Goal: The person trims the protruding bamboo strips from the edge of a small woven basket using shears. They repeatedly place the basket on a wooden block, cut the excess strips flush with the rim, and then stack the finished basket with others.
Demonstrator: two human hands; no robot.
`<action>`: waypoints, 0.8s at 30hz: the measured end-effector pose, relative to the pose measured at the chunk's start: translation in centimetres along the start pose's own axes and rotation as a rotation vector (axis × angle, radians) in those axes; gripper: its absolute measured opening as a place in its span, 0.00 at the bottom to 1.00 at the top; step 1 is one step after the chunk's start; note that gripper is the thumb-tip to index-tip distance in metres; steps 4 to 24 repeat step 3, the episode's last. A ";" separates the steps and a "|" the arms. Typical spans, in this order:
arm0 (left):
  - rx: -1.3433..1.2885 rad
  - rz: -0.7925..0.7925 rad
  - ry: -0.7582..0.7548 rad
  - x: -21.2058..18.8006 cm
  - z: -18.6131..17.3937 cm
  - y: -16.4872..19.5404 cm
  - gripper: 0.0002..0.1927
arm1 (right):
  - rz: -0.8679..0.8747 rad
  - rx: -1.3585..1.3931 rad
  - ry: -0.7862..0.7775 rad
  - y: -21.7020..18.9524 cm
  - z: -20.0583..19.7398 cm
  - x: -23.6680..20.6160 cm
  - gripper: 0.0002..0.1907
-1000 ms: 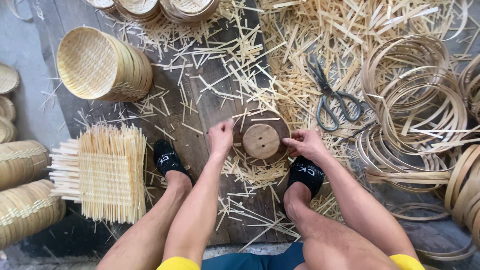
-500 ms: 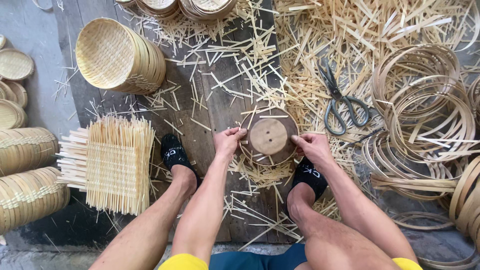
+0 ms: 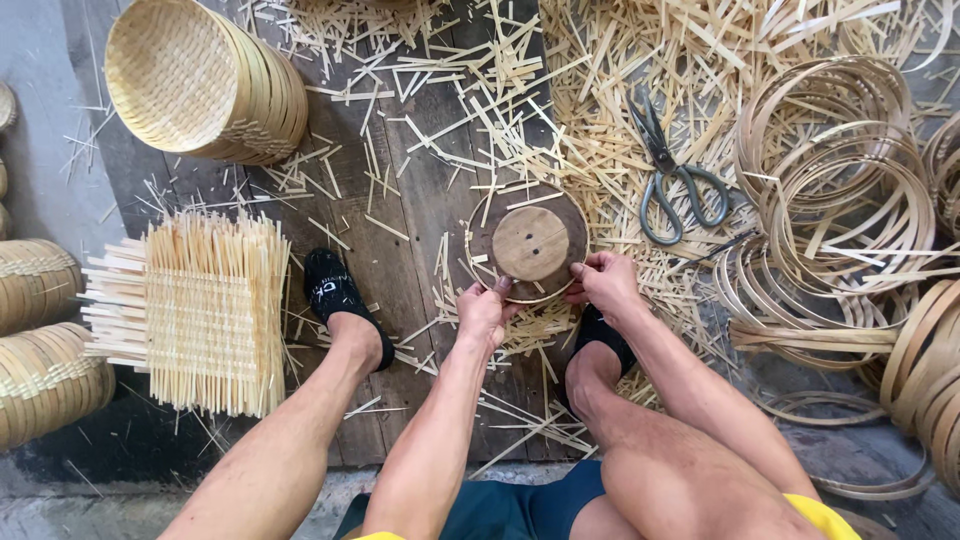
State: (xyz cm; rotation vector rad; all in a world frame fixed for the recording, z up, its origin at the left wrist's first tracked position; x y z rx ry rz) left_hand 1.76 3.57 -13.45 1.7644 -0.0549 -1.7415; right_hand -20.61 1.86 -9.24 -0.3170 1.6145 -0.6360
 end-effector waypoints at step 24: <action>0.025 0.030 -0.075 -0.2 0.0 1.1 0.10 | -0.012 -0.084 -0.032 -1.3 -0.4 -0.5 0.15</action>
Point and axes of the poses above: each hand's wrist, its own x-axis towards the middle knuckle, its own z-axis out of the palm, y = z × x, the point moved 5 cm from there along x, towards the middle knuckle
